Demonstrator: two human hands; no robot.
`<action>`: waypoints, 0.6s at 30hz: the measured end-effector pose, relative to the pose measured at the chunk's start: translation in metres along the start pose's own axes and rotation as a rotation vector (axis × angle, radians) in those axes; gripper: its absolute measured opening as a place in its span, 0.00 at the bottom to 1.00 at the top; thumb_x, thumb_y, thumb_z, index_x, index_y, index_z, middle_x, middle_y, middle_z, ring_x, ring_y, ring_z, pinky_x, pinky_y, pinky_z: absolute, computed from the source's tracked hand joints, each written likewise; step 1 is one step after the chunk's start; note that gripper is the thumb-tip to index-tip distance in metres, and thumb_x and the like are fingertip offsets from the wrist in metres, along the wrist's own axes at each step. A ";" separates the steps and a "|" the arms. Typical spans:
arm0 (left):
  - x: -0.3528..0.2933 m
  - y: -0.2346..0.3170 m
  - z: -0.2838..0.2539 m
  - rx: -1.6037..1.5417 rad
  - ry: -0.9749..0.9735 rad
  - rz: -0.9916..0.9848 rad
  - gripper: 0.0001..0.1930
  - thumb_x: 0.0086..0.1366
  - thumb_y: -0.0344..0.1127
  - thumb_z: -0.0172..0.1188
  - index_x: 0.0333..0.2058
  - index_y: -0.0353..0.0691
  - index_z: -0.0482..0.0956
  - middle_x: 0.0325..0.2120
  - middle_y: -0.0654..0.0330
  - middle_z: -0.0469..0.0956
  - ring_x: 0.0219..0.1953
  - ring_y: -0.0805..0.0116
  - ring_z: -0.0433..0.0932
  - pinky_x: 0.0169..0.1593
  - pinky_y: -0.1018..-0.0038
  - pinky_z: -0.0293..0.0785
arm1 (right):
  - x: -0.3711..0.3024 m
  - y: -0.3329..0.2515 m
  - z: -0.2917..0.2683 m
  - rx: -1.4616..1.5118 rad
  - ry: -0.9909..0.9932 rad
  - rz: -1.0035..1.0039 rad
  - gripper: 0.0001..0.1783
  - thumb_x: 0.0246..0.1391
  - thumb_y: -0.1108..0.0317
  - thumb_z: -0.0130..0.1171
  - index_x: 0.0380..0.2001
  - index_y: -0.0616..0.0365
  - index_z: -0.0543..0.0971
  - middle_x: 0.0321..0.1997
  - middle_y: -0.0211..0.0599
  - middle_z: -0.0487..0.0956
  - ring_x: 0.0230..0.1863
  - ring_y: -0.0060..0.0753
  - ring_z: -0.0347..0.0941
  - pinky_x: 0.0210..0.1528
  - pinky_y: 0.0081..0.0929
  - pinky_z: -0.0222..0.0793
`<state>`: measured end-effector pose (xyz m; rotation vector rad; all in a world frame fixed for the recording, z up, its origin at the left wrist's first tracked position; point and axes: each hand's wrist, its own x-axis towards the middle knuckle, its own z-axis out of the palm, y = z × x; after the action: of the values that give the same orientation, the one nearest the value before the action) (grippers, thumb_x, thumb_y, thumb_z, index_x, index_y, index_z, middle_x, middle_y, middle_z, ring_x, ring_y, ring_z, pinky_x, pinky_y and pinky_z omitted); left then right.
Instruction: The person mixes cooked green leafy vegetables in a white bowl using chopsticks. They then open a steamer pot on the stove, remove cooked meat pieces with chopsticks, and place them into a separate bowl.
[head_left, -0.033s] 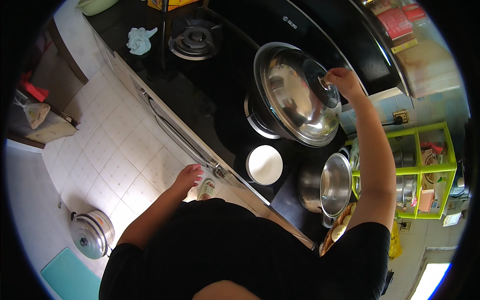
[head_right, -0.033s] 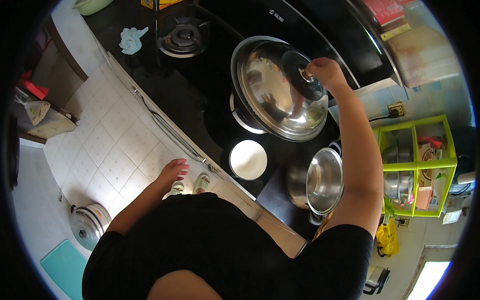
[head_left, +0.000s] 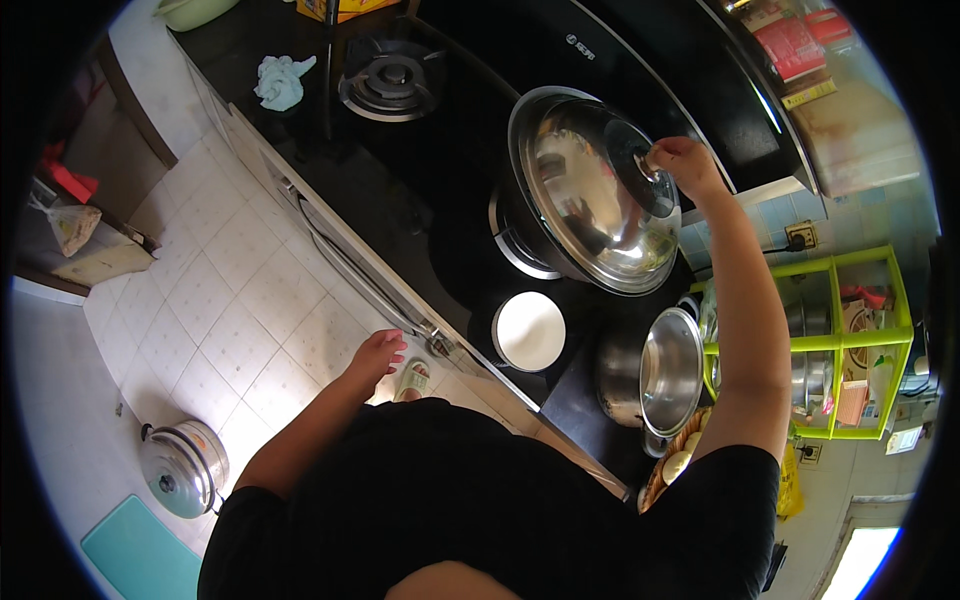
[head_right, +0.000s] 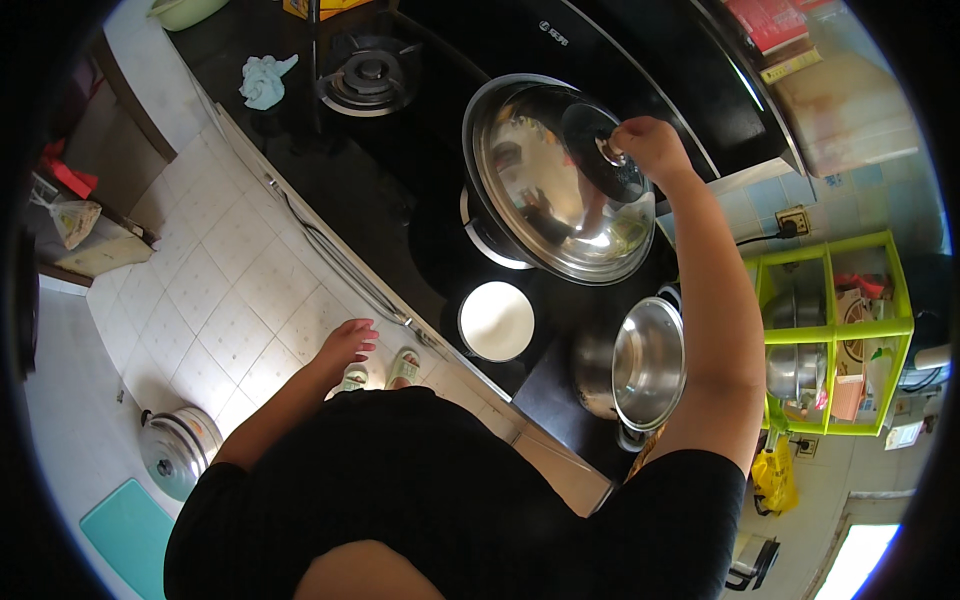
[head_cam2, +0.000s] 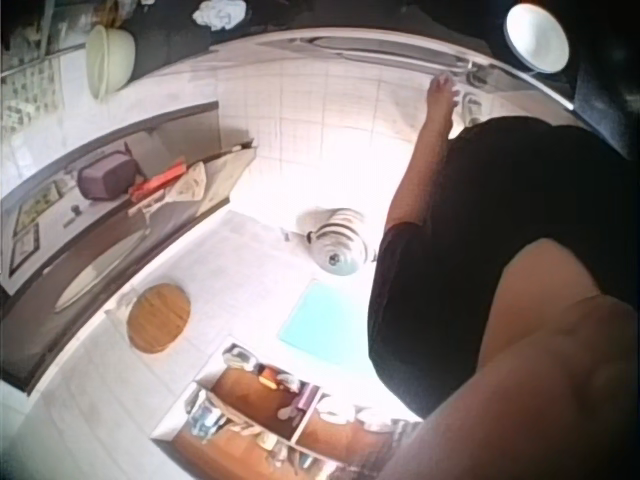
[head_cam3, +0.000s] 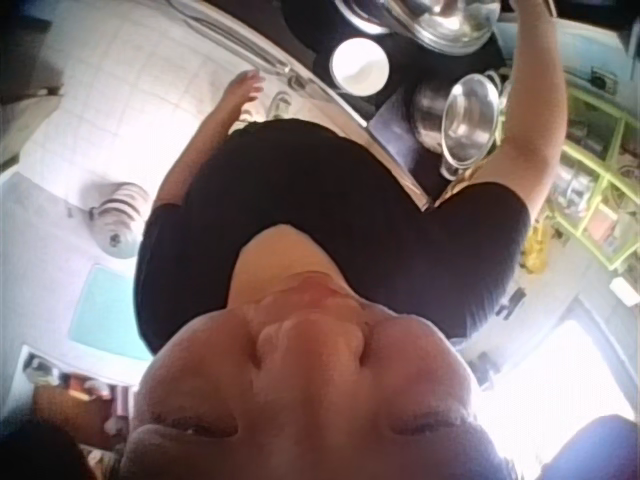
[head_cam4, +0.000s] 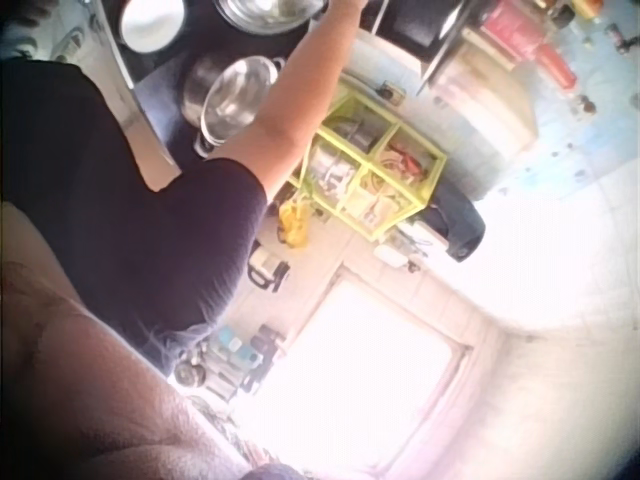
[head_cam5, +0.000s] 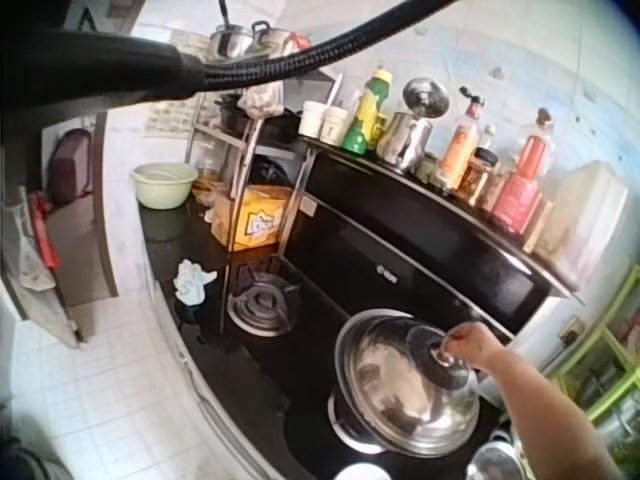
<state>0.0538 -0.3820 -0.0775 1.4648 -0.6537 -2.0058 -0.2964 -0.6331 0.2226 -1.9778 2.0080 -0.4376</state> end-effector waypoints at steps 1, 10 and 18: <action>-0.001 0.000 0.000 0.001 0.003 0.004 0.20 0.55 0.41 0.49 0.46 0.40 0.64 0.38 0.61 0.70 0.37 0.69 0.69 0.39 0.73 0.64 | 0.000 -0.002 0.002 0.002 0.002 0.007 0.18 0.36 0.64 0.55 0.33 0.63 0.75 0.28 0.40 0.75 0.32 0.29 0.70 0.39 0.23 0.63; 0.002 -0.004 0.005 -0.033 0.011 -0.016 0.23 0.50 0.41 0.54 0.46 0.39 0.65 0.36 0.62 0.70 0.37 0.70 0.69 0.38 0.74 0.64 | -0.007 -0.013 0.007 -0.084 0.030 -0.022 0.19 0.38 0.62 0.55 0.34 0.63 0.75 0.28 0.41 0.76 0.32 0.31 0.71 0.40 0.22 0.64; 0.034 -0.014 0.020 0.053 -0.074 -0.069 0.24 0.56 0.43 0.48 0.50 0.41 0.60 0.41 0.60 0.68 0.40 0.66 0.69 0.38 0.72 0.66 | -0.010 0.006 0.010 -0.152 0.134 -0.104 0.23 0.40 0.55 0.57 0.39 0.58 0.73 0.34 0.45 0.74 0.37 0.38 0.71 0.40 0.26 0.64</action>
<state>0.0242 -0.3941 -0.1039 1.4681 -0.7010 -2.1196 -0.2976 -0.6229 0.2109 -2.2071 2.0806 -0.4650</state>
